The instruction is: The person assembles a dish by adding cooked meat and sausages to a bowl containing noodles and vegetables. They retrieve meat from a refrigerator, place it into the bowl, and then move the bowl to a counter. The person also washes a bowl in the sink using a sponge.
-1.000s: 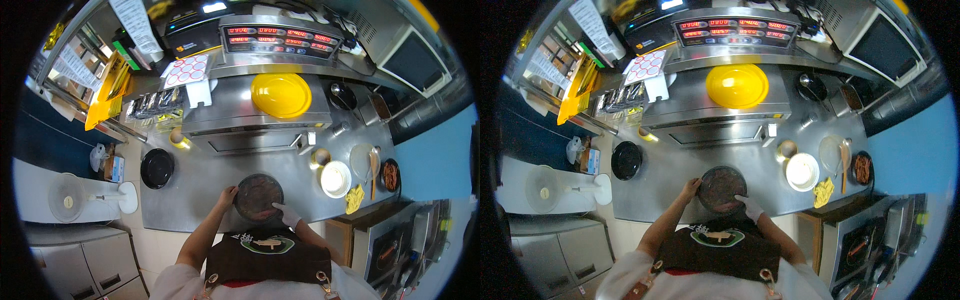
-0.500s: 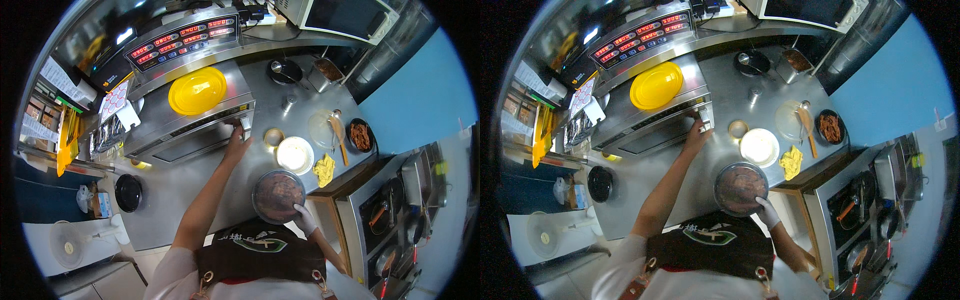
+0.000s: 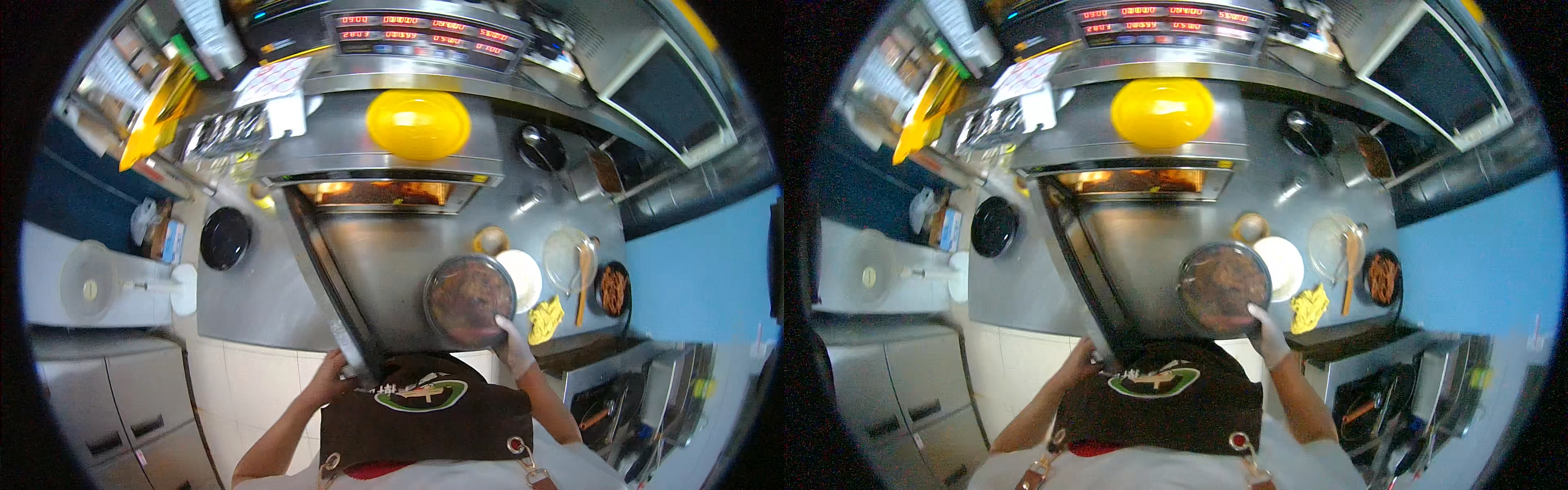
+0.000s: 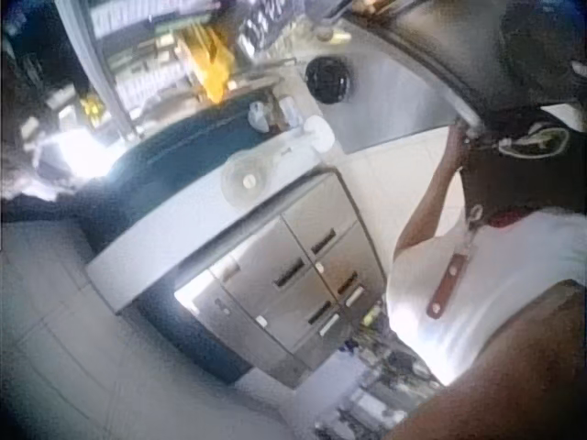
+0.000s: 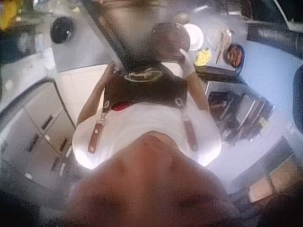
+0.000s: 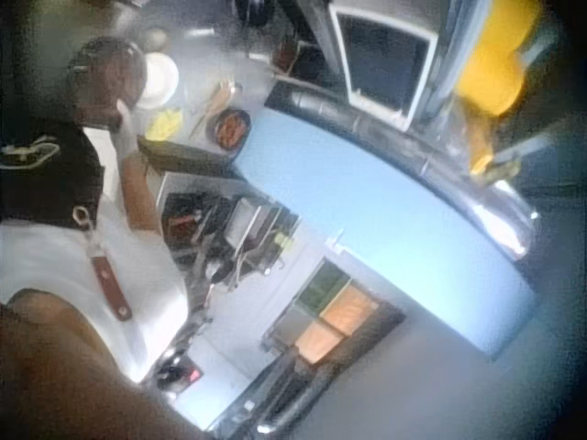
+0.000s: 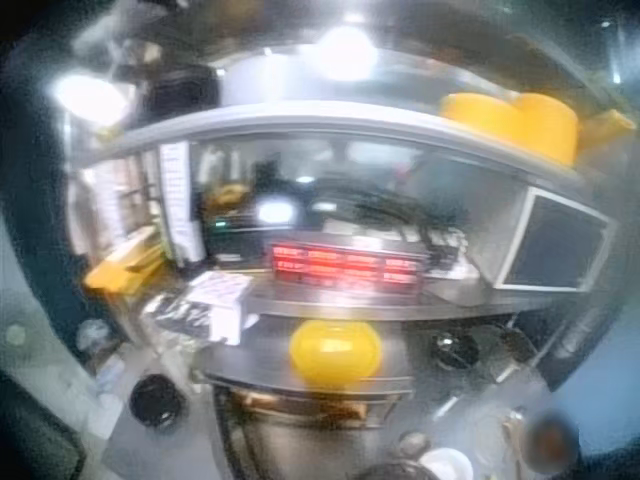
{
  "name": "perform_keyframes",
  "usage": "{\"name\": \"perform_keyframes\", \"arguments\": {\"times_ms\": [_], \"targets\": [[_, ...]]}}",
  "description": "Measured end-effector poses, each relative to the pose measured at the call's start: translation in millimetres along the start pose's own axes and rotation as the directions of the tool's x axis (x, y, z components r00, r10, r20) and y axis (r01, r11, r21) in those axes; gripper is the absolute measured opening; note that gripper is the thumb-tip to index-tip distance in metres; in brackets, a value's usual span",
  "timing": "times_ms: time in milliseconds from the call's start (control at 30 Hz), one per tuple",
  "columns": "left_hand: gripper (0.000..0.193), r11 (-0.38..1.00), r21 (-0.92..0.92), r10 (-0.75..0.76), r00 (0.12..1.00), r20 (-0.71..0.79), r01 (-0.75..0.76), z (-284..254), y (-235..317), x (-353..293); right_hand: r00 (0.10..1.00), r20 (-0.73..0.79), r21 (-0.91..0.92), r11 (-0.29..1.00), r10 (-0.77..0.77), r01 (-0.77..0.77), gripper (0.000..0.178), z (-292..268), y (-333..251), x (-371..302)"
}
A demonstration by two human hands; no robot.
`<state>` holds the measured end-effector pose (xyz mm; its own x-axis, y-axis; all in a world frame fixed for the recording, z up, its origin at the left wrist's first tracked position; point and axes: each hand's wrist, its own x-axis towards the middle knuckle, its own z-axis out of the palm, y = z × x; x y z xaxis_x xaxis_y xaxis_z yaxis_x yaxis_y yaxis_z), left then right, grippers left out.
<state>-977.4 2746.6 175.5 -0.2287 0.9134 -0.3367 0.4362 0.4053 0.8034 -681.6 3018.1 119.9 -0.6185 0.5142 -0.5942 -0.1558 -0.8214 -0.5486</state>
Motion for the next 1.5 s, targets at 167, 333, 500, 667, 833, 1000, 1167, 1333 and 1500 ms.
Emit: {"name": "perform_keyframes", "arguments": {"times_ms": [167, 333, 500, 667, 833, 1000, 1167, 1333, 1500], "targets": [[0.029, 0.987, -0.106, -0.143, 0.953, -0.265, 0.118, -41, -45, -78, 0.916, 0.341, -0.296, 0.9, -0.212, 0.319, 0.042, 123, 22, 113], [0.026, 0.985, 0.024, -0.152, 0.936, -0.318, 0.168, -66, -76, -104, 0.994, 0.091, 0.27, 0.963, -0.053, 0.026, 0.032, 205, 35, 283], [0.032, 0.981, -0.026, -0.193, 0.946, -0.261, 0.193, -80, -72, -104, 0.978, -0.158, 0.54, 0.817, -0.137, 0.201, 0.022, 247, 19, 385], [0.036, 0.979, 0.002, -0.203, 0.971, -0.128, 0.205, -80, -70, -98, 0.998, -0.016, 0.262, 0.963, -0.058, 0.06, 0.026, 238, 3, 415], [0.041, 0.987, 0.122, -0.105, 0.994, -0.021, 0.107, -72, -54, -75, 0.994, 0.08, -0.158, 0.986, 0.074, -0.061, 0.03, 202, -10, 414], [0.048, 0.972, 0.234, -0.011, 0.996, 0.087, -0.01, -34, -36, -34, 0.992, 0.063, -0.557, 0.829, 0.11, -0.057, 0.032, 196, -17, 331], [0.056, 0.96, 0.262, 0.054, 0.983, 0.176, -0.1, 32, 3, 59, 0.967, 0.073, -0.705, 0.672, -0.246, 0.224, 0.013, 158, -63, 147], [0.053, 0.945, 0.128, 0.317, 0.94, -0.126, -0.301, 72, 75, 206, 0.52, 0.251, -0.808, 0.118, -0.817, 0.576, 0.027, 109, -135, 100], [0.039, 0.956, 0.158, 0.29, 0.879, -0.379, -0.247, 64, 92, 312, 0.504, 0.43, -0.789, -0.04, -0.749, 0.613, 0.049, 116, -158, 92]]}}
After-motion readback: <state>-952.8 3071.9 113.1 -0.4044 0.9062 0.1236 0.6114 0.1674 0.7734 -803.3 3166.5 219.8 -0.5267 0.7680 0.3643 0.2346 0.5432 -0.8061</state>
